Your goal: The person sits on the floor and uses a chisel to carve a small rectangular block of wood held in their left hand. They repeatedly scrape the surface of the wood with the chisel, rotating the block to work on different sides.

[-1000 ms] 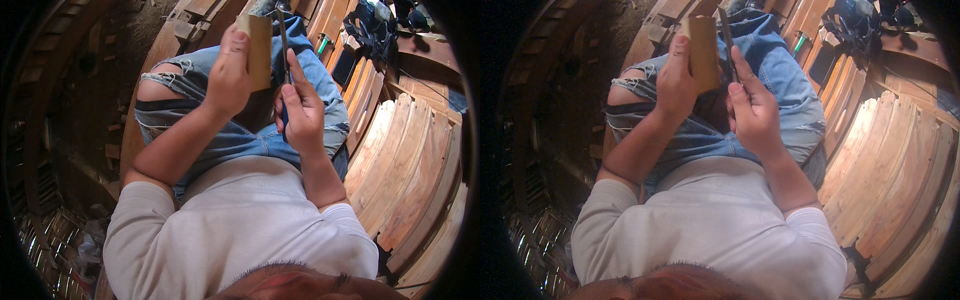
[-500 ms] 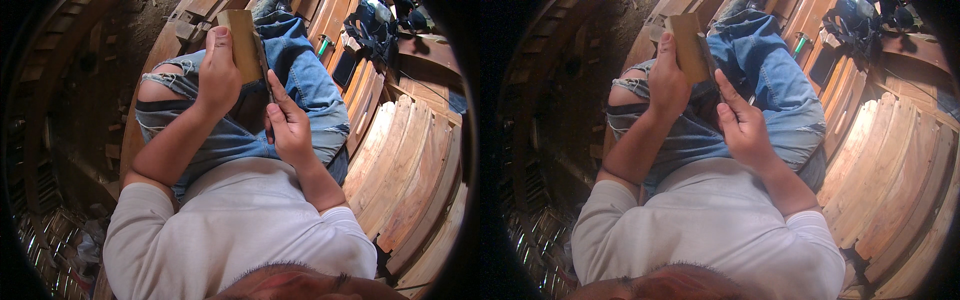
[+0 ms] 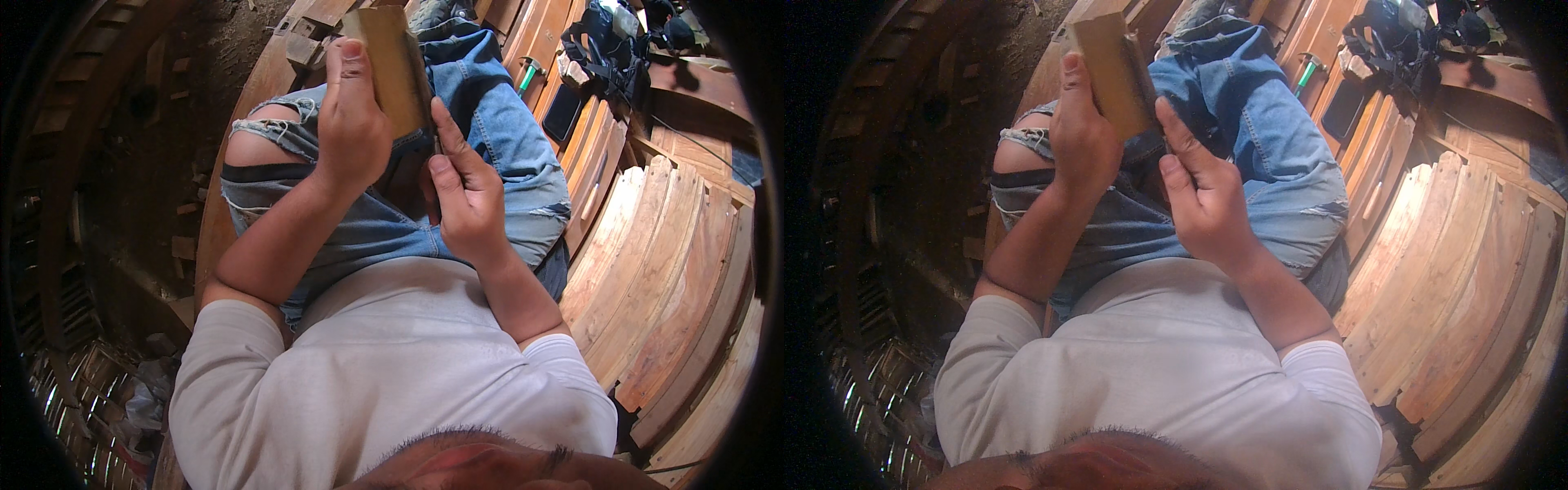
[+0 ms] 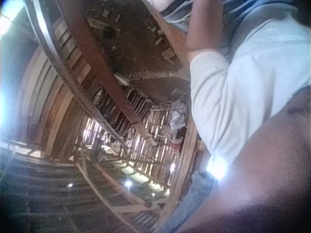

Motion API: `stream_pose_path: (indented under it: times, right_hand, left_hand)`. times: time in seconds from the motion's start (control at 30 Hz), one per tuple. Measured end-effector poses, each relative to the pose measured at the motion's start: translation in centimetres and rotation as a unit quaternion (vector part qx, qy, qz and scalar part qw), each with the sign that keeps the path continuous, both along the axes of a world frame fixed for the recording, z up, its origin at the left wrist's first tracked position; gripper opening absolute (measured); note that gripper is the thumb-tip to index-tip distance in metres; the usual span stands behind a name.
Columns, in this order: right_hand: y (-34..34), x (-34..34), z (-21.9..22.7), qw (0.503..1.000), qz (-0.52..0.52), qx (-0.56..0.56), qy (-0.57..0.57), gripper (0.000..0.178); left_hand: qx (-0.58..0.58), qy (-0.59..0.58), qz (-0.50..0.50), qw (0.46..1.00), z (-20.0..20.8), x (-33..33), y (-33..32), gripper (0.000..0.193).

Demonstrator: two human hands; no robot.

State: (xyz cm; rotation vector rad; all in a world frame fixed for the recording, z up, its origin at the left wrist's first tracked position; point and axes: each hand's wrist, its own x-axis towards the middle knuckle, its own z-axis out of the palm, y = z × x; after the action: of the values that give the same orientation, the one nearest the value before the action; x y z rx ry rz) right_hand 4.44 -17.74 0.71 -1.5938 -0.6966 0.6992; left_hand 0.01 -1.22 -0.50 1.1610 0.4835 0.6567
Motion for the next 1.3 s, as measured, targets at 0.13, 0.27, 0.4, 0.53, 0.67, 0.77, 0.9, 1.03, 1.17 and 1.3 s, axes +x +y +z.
stream_pose_path:
  times: [0.13,0.27,0.4,0.53,0.67,0.77,0.9,1.03,1.17,1.3]
  right_hand:
    - [0.5,0.1,-0.4,0.999,0.004,0.031,-0.026,0.052]
    - [0.5,0.2,-0.1,0.999,0.002,0.024,-0.025,0.051]
    - [1.2,1.0,0.0,0.997,-0.013,0.040,-0.059,0.051]
    - [1.1,1.1,1.4,0.998,-0.002,0.041,0.038,0.051]
    - [0.2,0.6,1.3,0.997,0.010,0.053,0.047,0.053]
    - [-0.6,-0.2,0.9,0.998,0.040,0.023,0.049,0.054]
    - [-0.7,-0.6,0.5,0.998,0.044,-0.005,0.046,0.053]
    - [-0.7,-0.5,0.4,0.998,0.039,-0.006,0.046,0.053]
    - [-0.5,-0.2,0.8,0.999,0.019,-0.025,0.044,0.056]
    - [-0.3,0.3,1.2,0.999,0.015,-0.019,0.047,0.056]
  left_hand:
    - [-0.005,0.000,-0.024,1.000,-0.2,-0.2,-0.1,0.066]
    - [0.001,0.019,-0.035,0.999,0.1,-0.3,-0.1,0.062]
    - [-0.041,-0.064,-0.010,0.997,0.0,0.2,-2.2,0.059]
    - [-0.008,-0.023,-0.026,0.999,0.6,-0.2,-1.4,0.055]
    - [-0.146,-0.091,-0.067,0.983,-1.1,0.1,0.4,0.052]
    - [-0.157,-0.139,-0.049,0.977,-1.5,0.1,1.3,0.052]
    - [-0.124,-0.093,0.004,0.988,-0.4,0.2,1.1,0.051]
    - [-0.158,-0.089,-0.010,0.983,-0.3,0.4,1.1,0.050]
    - [-0.060,-0.014,-0.013,0.998,-0.5,0.0,0.5,0.053]
    - [-0.082,-0.041,-0.022,0.996,-0.7,0.1,-0.6,0.057]
